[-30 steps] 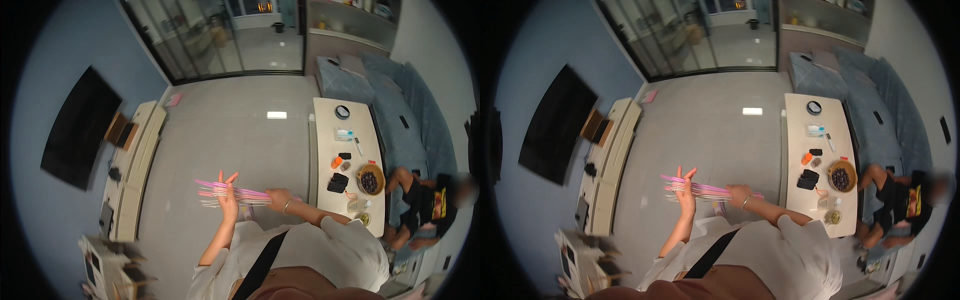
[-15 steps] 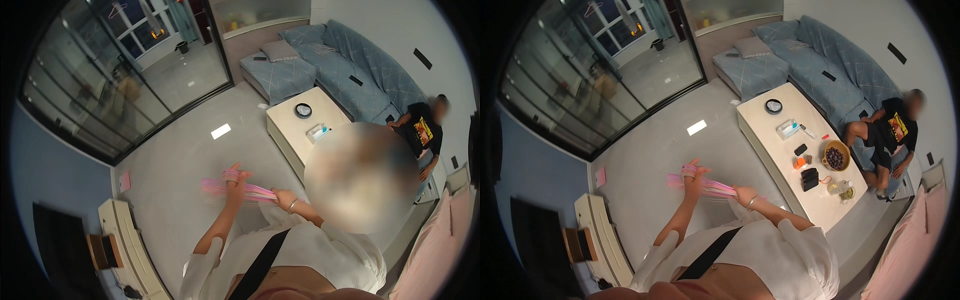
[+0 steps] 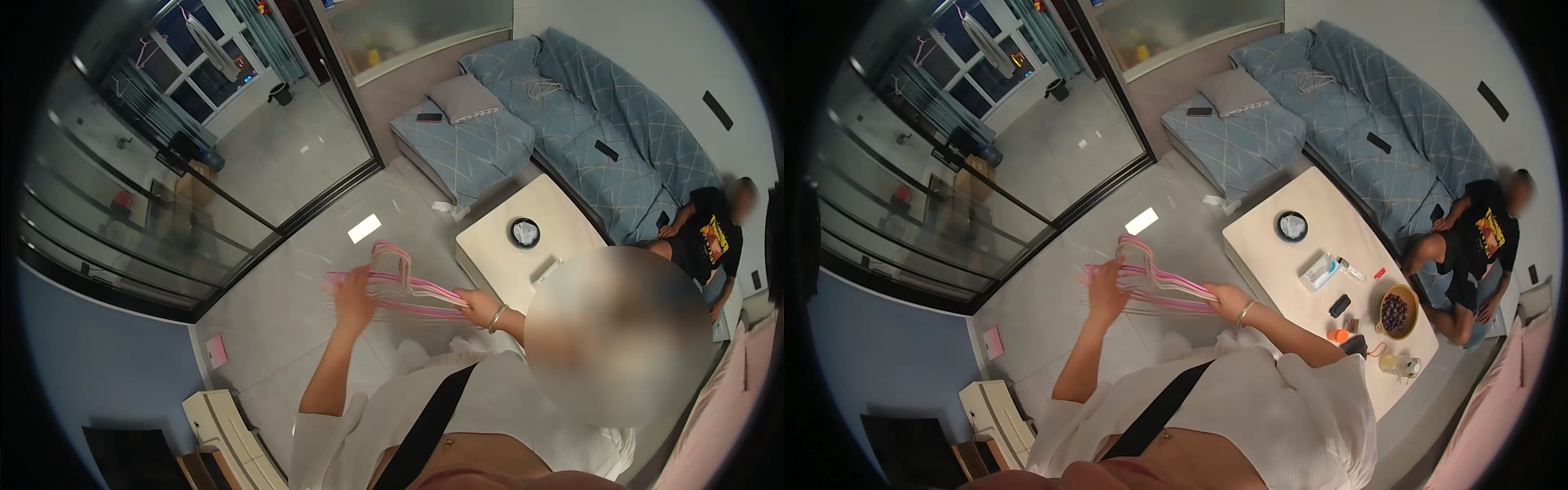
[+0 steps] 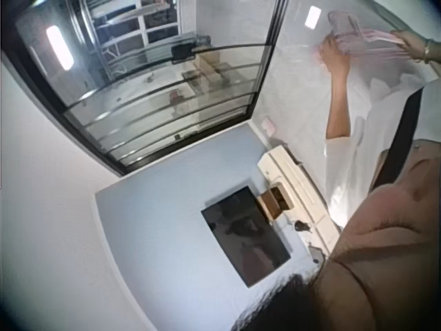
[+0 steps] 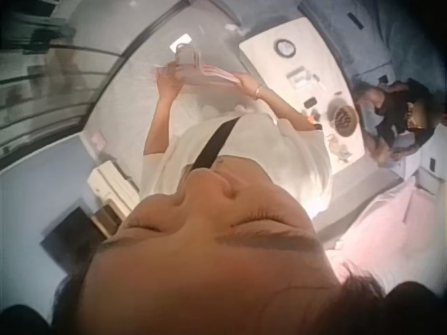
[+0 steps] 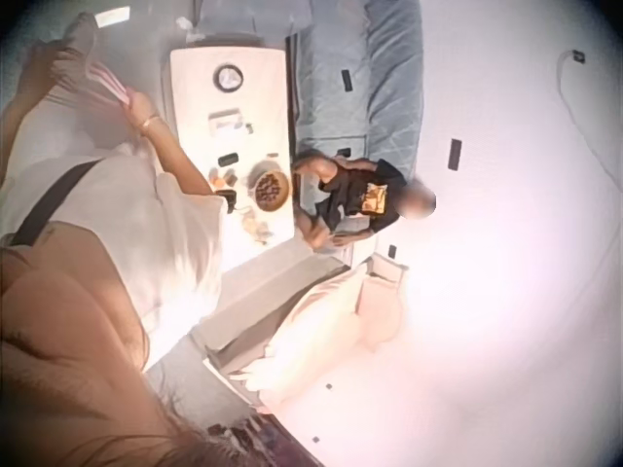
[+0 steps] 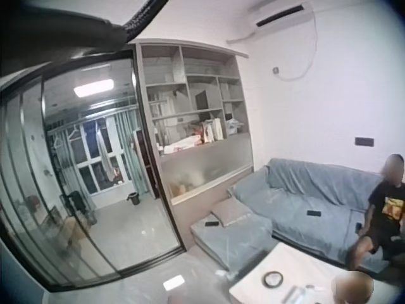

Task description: The person removes wet clothes from a washing machine, places them on hangers, and hangs them on a drying rack. Items handled include pants, a t-shirt, and a towel.

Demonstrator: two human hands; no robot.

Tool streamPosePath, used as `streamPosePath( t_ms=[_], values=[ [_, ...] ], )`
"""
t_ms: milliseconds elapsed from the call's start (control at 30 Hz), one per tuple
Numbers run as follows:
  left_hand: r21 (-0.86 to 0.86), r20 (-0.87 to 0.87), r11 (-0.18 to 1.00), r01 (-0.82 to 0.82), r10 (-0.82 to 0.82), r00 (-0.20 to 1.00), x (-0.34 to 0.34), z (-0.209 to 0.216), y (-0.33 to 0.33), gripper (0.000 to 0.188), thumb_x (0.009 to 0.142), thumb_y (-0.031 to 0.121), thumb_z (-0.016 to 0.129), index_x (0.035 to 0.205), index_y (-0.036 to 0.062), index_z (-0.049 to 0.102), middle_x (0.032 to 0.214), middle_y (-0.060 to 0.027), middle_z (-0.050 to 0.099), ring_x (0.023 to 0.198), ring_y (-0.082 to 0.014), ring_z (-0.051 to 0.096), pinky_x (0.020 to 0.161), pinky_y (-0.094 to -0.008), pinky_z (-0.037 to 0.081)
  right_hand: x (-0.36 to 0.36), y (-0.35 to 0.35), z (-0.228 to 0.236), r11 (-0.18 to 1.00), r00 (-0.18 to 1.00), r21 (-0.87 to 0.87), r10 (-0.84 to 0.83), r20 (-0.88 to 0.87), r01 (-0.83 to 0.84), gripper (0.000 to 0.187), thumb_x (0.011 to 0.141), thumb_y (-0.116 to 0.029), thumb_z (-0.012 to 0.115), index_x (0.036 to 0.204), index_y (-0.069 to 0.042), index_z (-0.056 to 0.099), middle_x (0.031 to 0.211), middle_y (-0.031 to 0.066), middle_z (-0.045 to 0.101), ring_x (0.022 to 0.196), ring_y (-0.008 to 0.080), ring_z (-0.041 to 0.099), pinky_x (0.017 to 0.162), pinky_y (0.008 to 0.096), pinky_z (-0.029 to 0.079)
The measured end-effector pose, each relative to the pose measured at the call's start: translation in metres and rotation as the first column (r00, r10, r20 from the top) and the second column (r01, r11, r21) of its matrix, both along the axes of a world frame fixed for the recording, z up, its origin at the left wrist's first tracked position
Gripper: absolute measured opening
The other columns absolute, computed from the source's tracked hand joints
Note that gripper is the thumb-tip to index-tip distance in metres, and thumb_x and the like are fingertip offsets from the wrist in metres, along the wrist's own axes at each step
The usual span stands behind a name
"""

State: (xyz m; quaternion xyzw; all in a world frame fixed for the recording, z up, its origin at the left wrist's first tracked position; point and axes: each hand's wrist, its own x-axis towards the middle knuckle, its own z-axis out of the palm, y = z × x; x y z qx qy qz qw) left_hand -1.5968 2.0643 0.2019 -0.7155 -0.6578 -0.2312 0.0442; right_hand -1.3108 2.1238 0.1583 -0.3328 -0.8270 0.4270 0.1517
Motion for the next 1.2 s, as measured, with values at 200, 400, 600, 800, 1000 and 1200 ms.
streamPosePath(
  t_ms=[200, 400, 600, 800, 1000, 1200],
  values=[
    [-0.137, 0.044, 0.990, -0.019, 0.025, 0.999, -0.097, -0.028, 0.123, 0.034, 0.065, 0.004, 0.066, 0.099, 0.0082, 0.058, 0.090, -0.0081, 0.060, 0.087, -0.0276, 0.057, 0.076, -0.0373, 0.045, -0.080, 0.120, 0.003, 0.993, 0.995, -0.116, 0.011, 0.102, 0.001, 0.021, 0.084, -0.021, 0.051, 0.098, -0.006, 0.053, 0.086, 0.0214, 0.061, 0.079, 0.0392, 0.057, 0.071, 0.0442, 0.045],
    [-0.241, 0.172, 0.971, 0.010, 0.032, 0.985, -0.210, -0.063, 0.239, 0.024, 0.069, 0.006, 0.065, 0.091, 0.0070, 0.058, 0.077, -0.0122, 0.061, 0.071, -0.0314, 0.059, 0.063, -0.0405, 0.046, -0.194, 0.243, -0.002, 0.992, 0.966, -0.096, -0.056, 0.251, 0.082, 0.023, 0.084, -0.026, 0.054, 0.097, -0.007, 0.053, 0.084, 0.0187, 0.062, 0.079, 0.0369, 0.058, 0.071, 0.0431, 0.046],
    [-0.213, 0.098, 0.950, -0.230, 0.255, 0.962, -0.365, -0.075, 0.349, 0.011, 0.065, 0.009, 0.063, 0.072, 0.0069, 0.055, 0.058, -0.0125, 0.057, 0.056, -0.0327, 0.057, 0.053, -0.0416, 0.044, -0.350, 0.386, -0.009, 0.992, 0.968, -0.124, 0.025, 0.252, 0.007, 0.037, 0.080, -0.033, 0.059, 0.106, -0.007, 0.052, 0.088, 0.0173, 0.062, 0.082, 0.0349, 0.059, 0.072, 0.0417, 0.045],
    [-0.164, 0.090, 0.915, -0.368, 0.385, 0.918, -0.504, -0.051, 0.456, 0.016, 0.064, 0.016, 0.066, 0.071, 0.0072, 0.054, 0.059, -0.0140, 0.057, 0.059, -0.0353, 0.056, 0.053, -0.0444, 0.043, -0.485, 0.515, -0.005, 0.986, 0.972, -0.155, 0.088, 0.220, -0.054, 0.030, 0.079, -0.024, 0.061, 0.101, -0.005, 0.051, 0.082, 0.0180, 0.061, 0.077, 0.0355, 0.058, 0.066, 0.0395, 0.045],
    [-0.016, -0.005, 0.894, -0.447, 0.447, 0.894, -0.672, -0.043, 0.609, 0.013, 0.060, 0.014, 0.066, 0.068, 0.0105, 0.056, 0.059, -0.0069, 0.058, 0.062, -0.0265, 0.059, 0.061, -0.0385, 0.039, -0.662, 0.657, -0.070, 0.987, 0.986, -0.068, 0.151, 0.073, -0.146, 0.015, 0.084, -0.015, 0.056, 0.091, -0.003, 0.051, 0.076, 0.0175, 0.058, 0.069, 0.0341, 0.056, 0.064, 0.0384, 0.045],
    [-0.067, -0.086, 0.767, -0.638, 0.633, 0.770, -0.893, -0.037, 0.717, 0.009, 0.061, 0.011, 0.060, 0.070, 0.0121, 0.061, 0.059, -0.0067, 0.059, 0.060, -0.0245, 0.059, 0.060, -0.0371, 0.039, -0.896, 0.815, -0.021, 0.926, 0.949, -0.229, 0.313, 0.022, -0.300, 0.022, 0.080, -0.020, 0.061, 0.091, -0.002, 0.053, 0.076, 0.0149, 0.058, 0.067, 0.0263, 0.056, 0.064, 0.0351, 0.045]
  ],
)
